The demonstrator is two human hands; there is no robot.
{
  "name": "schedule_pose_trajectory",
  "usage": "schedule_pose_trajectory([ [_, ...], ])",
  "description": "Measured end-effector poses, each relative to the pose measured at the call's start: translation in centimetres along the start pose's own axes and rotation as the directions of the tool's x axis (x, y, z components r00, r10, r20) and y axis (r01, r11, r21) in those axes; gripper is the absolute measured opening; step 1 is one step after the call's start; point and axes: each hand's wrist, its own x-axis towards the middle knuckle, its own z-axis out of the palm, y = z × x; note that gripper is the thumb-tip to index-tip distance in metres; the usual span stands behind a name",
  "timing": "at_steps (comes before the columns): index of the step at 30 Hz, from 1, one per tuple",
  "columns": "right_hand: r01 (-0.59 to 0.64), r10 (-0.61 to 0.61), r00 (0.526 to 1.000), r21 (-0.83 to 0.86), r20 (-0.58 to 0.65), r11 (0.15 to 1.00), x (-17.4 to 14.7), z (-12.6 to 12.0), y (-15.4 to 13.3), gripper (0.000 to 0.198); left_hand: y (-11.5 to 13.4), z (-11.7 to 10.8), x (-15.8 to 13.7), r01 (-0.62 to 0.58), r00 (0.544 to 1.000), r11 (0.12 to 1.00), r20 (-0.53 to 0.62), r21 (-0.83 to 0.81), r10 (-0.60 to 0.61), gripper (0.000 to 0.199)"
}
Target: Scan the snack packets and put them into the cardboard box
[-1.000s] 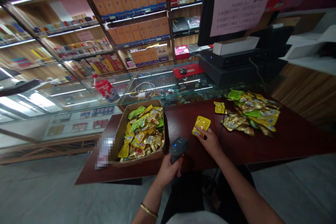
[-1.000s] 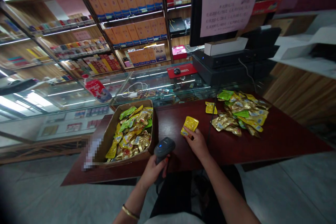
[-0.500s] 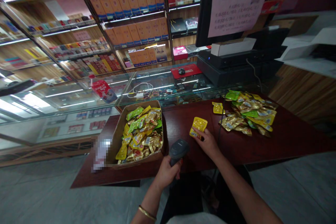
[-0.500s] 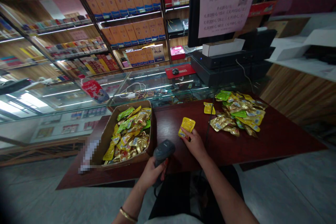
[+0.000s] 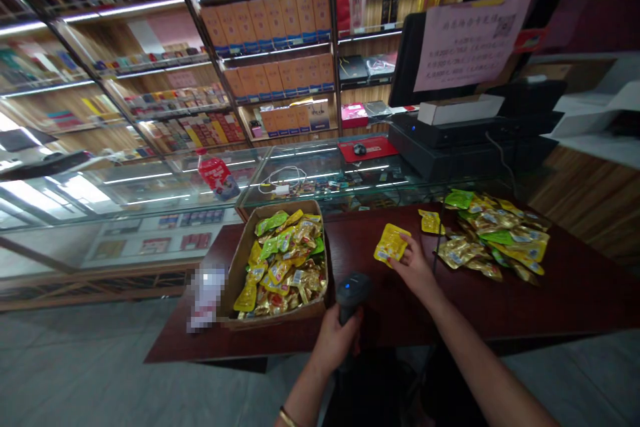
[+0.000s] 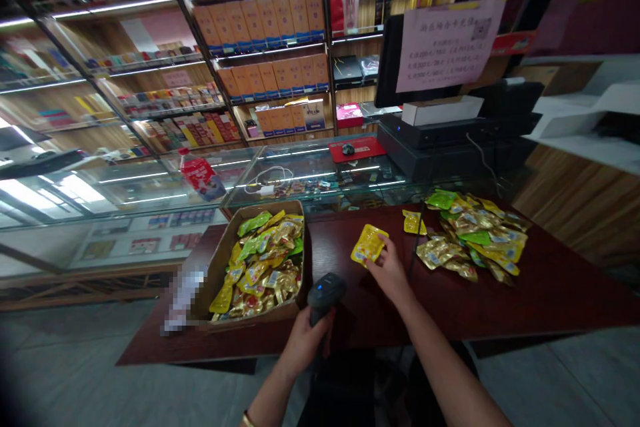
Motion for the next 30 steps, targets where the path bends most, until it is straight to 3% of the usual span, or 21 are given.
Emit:
schedule_pose_trajectory([
  [3,-0.003,-0.011,0.987,0.086,0.16,0.996,2.7,4.4,-3.6,0.089,0.0,-0.1,0.0,0.009,1.0,1.0,-0.007,-0.006,-0.009,0.05],
  [7,-0.037,-0.053,0.903,0.201,0.426,0.979,6.3,12.9,-9.2,0.097,0.2,-0.1,0.0,0.009,0.999,0.999,-0.031,0.032,-0.008,0.047],
  [9,-0.044,-0.041,0.856,0.151,0.515,0.988,7.7,16.3,-10.8,0.094,0.2,-0.1,0.0,0.002,0.999,0.999,-0.035,0.051,0.0,0.045],
  [11,0.05,-0.035,0.872,-0.017,0.489,0.999,8.5,17.9,-11.0,0.082,0.2,-0.2,0.0,-0.02,0.999,0.998,-0.036,0.068,0.022,0.043],
  [14,0.135,-0.048,0.94,-0.24,0.338,0.961,8.6,15.9,-9.4,0.054,0.0,-0.3,0.0,-0.036,0.998,0.997,-0.056,0.07,0.04,0.043],
  [16,0.119,-0.049,0.975,-0.317,0.219,0.941,8.5,11.9,-7.7,0.049,-0.3,-0.3,0.1,-0.023,0.997,0.998,-0.071,0.051,0.027,0.044],
  [19,0.025,-0.056,0.997,-0.508,-0.046,0.861,9.0,4.6,-5.4,0.061,-0.6,-0.3,0.2,-0.013,0.998,0.999,-0.06,0.034,0.015,0.045],
  [20,-0.057,-0.072,0.983,-0.663,-0.166,0.746,9.3,2.4,-4.8,0.064,-0.6,-0.4,0.2,-0.015,0.998,0.999,-0.056,0.035,0.016,0.046],
  [22,-0.19,-0.087,0.96,-0.845,-0.267,0.499,9.8,-1.0,-3.6,0.069,-0.7,-0.4,0.3,-0.023,0.998,0.999,-0.054,0.043,0.025,0.047],
  [24,-0.237,-0.075,0.957,-0.906,-0.28,0.35,9.7,-2.7,-2.8,0.07,-0.5,-0.4,0.3,-0.038,0.998,0.998,-0.055,0.05,0.04,0.048],
  [26,-0.193,-0.08,0.97,-0.929,-0.229,0.316,8.5,-2.6,-2.1,0.065,-0.3,-0.4,0.2,-0.052,0.997,0.997,-0.049,0.052,0.054,0.048],
  [30,0.104,-0.227,0.973,-0.959,0.043,0.264,3.6,-0.5,-1.1,0.048,0.4,-0.2,0.0,-0.05,0.998,0.998,-0.043,0.034,0.051,0.046],
])
